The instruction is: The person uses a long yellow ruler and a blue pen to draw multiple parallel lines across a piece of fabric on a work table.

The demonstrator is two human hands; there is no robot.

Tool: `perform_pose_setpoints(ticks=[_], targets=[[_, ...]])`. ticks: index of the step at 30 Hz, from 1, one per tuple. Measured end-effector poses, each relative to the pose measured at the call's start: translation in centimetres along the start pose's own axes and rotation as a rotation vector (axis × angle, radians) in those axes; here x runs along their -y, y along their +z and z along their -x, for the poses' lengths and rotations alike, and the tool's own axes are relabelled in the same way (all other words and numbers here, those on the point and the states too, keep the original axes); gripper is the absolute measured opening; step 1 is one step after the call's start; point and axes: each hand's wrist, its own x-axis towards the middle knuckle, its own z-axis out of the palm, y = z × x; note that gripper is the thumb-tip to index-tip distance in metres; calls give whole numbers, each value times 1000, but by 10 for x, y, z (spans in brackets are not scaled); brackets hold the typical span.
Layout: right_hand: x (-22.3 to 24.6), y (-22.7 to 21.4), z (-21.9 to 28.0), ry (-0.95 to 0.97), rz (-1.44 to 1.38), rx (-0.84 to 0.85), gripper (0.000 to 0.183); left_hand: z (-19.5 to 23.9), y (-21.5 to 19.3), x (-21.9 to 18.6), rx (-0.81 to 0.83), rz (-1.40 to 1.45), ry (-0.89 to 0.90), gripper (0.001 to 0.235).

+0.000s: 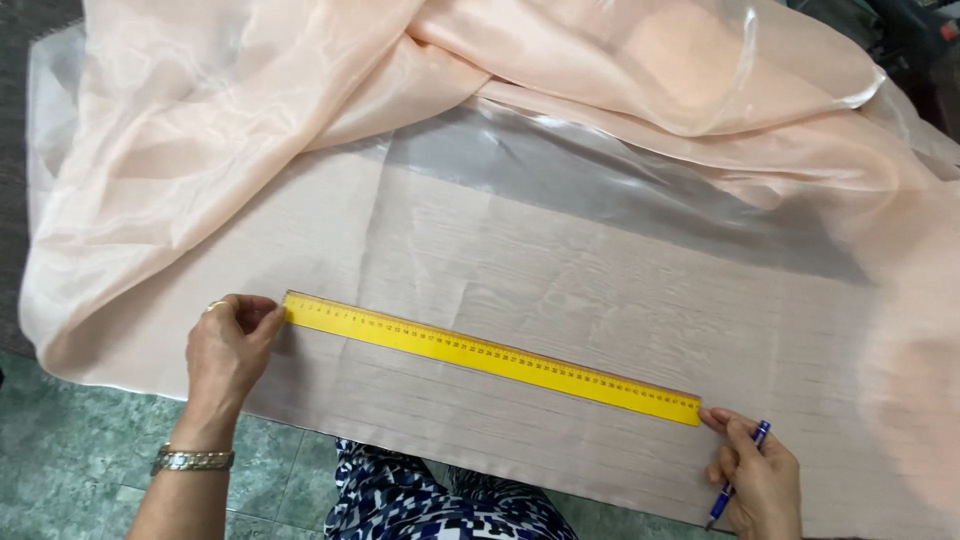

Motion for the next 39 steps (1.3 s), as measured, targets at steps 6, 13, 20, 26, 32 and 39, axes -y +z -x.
perform_pose_setpoints(ticks=[6, 13, 20, 26, 32, 39], targets=[[-4, -6, -2, 0, -8, -13, 24, -3, 4, 9, -5, 36, 4, 17], [-36, -17, -38, -50, -96, 37, 22, -28, 25, 55, -60, 18, 162, 23], [-9, -12, -13, -15, -67, 8, 22, -63, 59, 108, 31, 323, 198, 19], [-10, -13, -14, -8, -65, 17, 20, -80, 72, 134, 16, 390, 230, 16], [-8, -13, -15, 15, -68, -7, 21, -73, 66, 121, 36, 415, 172, 15], [-7, -14, -15, 49, -121, 12, 21, -58, 55, 98, 18, 398, 125, 17]])
